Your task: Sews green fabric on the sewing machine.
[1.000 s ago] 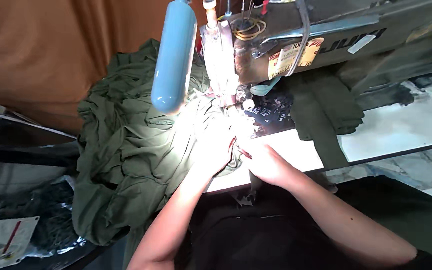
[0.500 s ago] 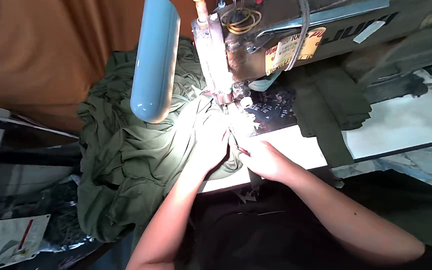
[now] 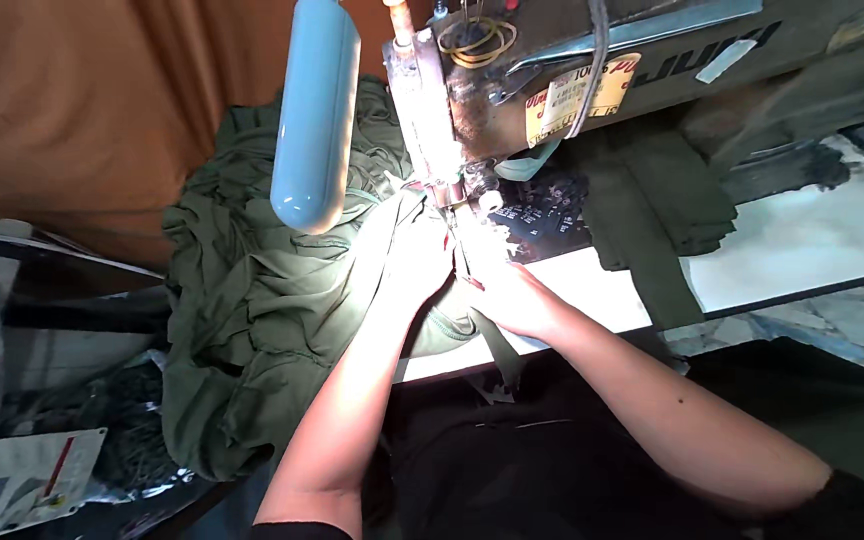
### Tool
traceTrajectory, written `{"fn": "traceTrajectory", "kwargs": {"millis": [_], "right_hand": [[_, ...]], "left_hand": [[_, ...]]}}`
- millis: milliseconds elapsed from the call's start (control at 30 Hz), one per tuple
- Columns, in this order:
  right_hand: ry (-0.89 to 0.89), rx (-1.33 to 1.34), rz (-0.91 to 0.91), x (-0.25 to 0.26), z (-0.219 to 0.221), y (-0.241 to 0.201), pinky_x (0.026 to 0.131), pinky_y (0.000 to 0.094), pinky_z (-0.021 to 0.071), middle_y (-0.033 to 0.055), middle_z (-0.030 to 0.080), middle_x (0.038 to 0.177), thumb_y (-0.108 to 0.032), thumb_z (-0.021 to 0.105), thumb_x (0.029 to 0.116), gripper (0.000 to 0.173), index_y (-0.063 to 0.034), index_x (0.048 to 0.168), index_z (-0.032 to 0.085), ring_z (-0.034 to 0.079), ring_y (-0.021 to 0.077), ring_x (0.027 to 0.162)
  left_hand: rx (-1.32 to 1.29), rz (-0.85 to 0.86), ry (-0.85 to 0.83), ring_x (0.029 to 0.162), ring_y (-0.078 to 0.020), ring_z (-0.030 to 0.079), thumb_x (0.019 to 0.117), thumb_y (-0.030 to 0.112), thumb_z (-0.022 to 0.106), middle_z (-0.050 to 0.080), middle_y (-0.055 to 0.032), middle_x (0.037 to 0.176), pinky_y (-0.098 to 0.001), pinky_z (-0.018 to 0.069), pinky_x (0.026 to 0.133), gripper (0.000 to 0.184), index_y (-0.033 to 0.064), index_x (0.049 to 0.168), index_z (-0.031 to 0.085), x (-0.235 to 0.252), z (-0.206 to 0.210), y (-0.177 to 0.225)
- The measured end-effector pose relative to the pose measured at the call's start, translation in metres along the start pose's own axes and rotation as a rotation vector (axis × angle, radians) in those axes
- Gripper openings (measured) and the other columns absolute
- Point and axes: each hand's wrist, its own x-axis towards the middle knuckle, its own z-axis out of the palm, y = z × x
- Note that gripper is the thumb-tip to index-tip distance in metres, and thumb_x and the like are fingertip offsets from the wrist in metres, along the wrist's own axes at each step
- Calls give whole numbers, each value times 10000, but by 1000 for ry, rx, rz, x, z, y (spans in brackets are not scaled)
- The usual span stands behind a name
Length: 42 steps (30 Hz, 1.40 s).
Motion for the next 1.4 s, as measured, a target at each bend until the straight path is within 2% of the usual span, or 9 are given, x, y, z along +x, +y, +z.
{"fn": "traceTrajectory", "kwargs": {"millis": [300,533,667,800,867,1000,1067,1200,1400], "right_hand": [[20,0,1,0,1,-2,785,493,502,178,651,863,-185,551,1060,268,24,956,684,640,313,870],[-16,-14,17,-1,-1,-5,836,508,497,196,645,916,-196,555,1060,275,41,975,664,632,325,926],[-73,-238,-23,-1,1,-4,904,553,514,200,692,1051,-221,536,1060,281,-9,1139,703,658,359,1071],[-35,-477,-42,-5,5,-7,789,543,547,188,689,1055,-262,553,1053,285,-41,1193,665,687,372,997],[-24,-530,-80,-4,1,-5,782,540,559,221,642,1201,-316,578,1048,433,-26,1370,564,692,390,976],[-51,-530,-270,8,-9,15,862,558,538,213,435,1549,-386,611,1021,525,-66,1434,564,647,390,1131],[-26,-489,-344,14,-11,23,934,572,510,187,489,1516,-390,652,984,460,-73,1317,653,572,388,1275],[-22,-547,-352,18,-14,28,797,540,538,159,622,1218,-433,668,959,401,-71,1133,663,639,349,1104],[-19,-530,-350,19,-12,30,843,566,539,175,616,1315,-442,624,982,515,-88,1355,617,643,362,1145]], "left_hand": [[-34,-252,-208,1075,-424,630,1026,199,594,646,-289,1061,-582,475,950,315,-107,1030,667,14,-18,12],[37,-341,-294,1117,-412,627,925,319,732,669,-257,1134,-610,464,947,414,-48,1108,680,31,-24,5],[150,-361,-349,1165,-414,612,901,409,745,677,-238,1165,-632,450,967,452,5,1100,714,39,-21,-1],[160,-435,-356,1213,-397,597,885,416,749,667,-229,1215,-616,445,1002,495,9,1161,695,38,-24,7],[67,-477,-348,1184,-383,604,902,330,754,664,-237,1196,-587,450,994,446,-23,1165,680,35,-30,17],[-61,-466,-268,1174,-393,611,927,232,718,654,-260,1200,-581,456,999,384,-66,1161,658,26,-25,21],[-115,-439,-188,1114,-413,623,928,206,721,660,-269,1132,-602,466,965,337,-73,1108,660,22,-16,17],[-57,-334,54,1080,-407,652,983,194,619,684,-242,1044,-581,499,951,258,-53,1010,690,2,3,22],[0,-23,244,1148,-392,648,1020,165,569,712,-206,1137,-585,462,1014,251,19,1081,764,-26,24,8]]}}
